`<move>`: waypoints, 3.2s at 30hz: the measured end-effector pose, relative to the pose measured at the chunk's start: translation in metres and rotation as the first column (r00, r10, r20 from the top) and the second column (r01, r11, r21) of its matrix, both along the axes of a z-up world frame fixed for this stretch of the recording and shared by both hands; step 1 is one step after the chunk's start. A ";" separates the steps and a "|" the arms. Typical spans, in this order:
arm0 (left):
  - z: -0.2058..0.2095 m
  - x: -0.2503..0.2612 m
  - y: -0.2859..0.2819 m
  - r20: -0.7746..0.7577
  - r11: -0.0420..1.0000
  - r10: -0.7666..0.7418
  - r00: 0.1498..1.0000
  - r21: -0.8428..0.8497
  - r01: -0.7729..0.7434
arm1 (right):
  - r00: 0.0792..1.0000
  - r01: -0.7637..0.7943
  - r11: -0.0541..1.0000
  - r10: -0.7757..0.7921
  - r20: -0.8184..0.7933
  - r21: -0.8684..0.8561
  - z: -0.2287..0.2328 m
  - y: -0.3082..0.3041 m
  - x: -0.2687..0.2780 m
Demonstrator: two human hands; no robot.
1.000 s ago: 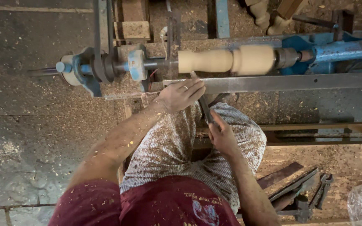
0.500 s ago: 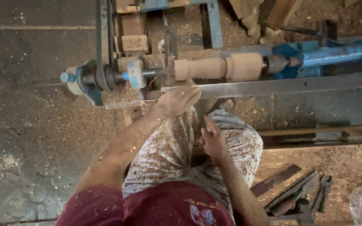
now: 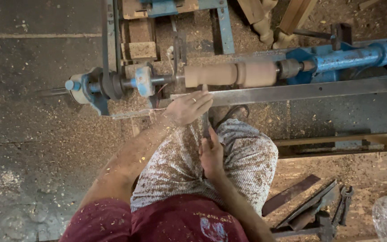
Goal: The person shapes a cylindrical wooden blank mounted on a lathe using a chisel. They progressively form a tapered profile with a central groove and rounded ends, removing wood shavings as the piece rotates.
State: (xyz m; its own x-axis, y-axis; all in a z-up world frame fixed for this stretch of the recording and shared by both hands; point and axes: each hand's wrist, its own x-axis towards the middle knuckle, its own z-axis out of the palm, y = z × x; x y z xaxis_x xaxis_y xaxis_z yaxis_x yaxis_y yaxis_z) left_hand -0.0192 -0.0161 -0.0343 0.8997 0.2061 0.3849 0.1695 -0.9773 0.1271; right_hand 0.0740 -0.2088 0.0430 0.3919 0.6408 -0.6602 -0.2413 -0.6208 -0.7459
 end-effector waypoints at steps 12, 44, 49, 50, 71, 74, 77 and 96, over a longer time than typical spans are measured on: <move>0.009 0.019 0.009 -0.015 0.980 -0.178 0.984 0.090 0.179 | 0.971 0.231 0.954 -0.214 -0.106 0.193 -0.019 -0.007 -0.017; 0.024 0.012 0.003 0.020 0.944 0.032 0.999 0.329 -0.037 | 0.807 -0.511 0.854 0.517 0.286 -0.101 0.041 0.016 0.100; 0.009 0.022 0.001 -0.078 0.958 -0.015 0.997 0.285 0.036 | 0.882 -0.392 0.908 0.417 0.220 -0.146 0.040 0.005 0.092; 0.006 0.029 0.002 -0.141 0.959 -0.019 0.990 0.279 0.058 | 0.895 -0.362 0.932 0.349 0.278 -0.004 0.033 -0.001 0.078; 0.025 0.050 0.000 -0.067 0.967 -0.134 0.989 0.211 0.145 | 0.925 -0.238 0.937 0.138 0.353 0.256 -0.025 -0.029 0.069; 0.026 0.052 0.000 -0.039 0.963 -0.123 0.992 0.235 0.129 | 0.978 -0.161 0.981 0.145 0.148 0.108 -0.023 -0.028 0.075; 0.023 0.056 -0.001 -0.098 0.926 -0.090 0.991 0.357 0.120 | 0.910 -0.317 0.928 0.240 0.337 0.195 -0.019 -0.026 0.082; 0.036 0.047 -0.004 -0.032 0.928 -0.028 0.999 0.370 0.038 | 0.870 -0.414 0.909 0.380 0.315 0.043 0.014 -0.009 0.113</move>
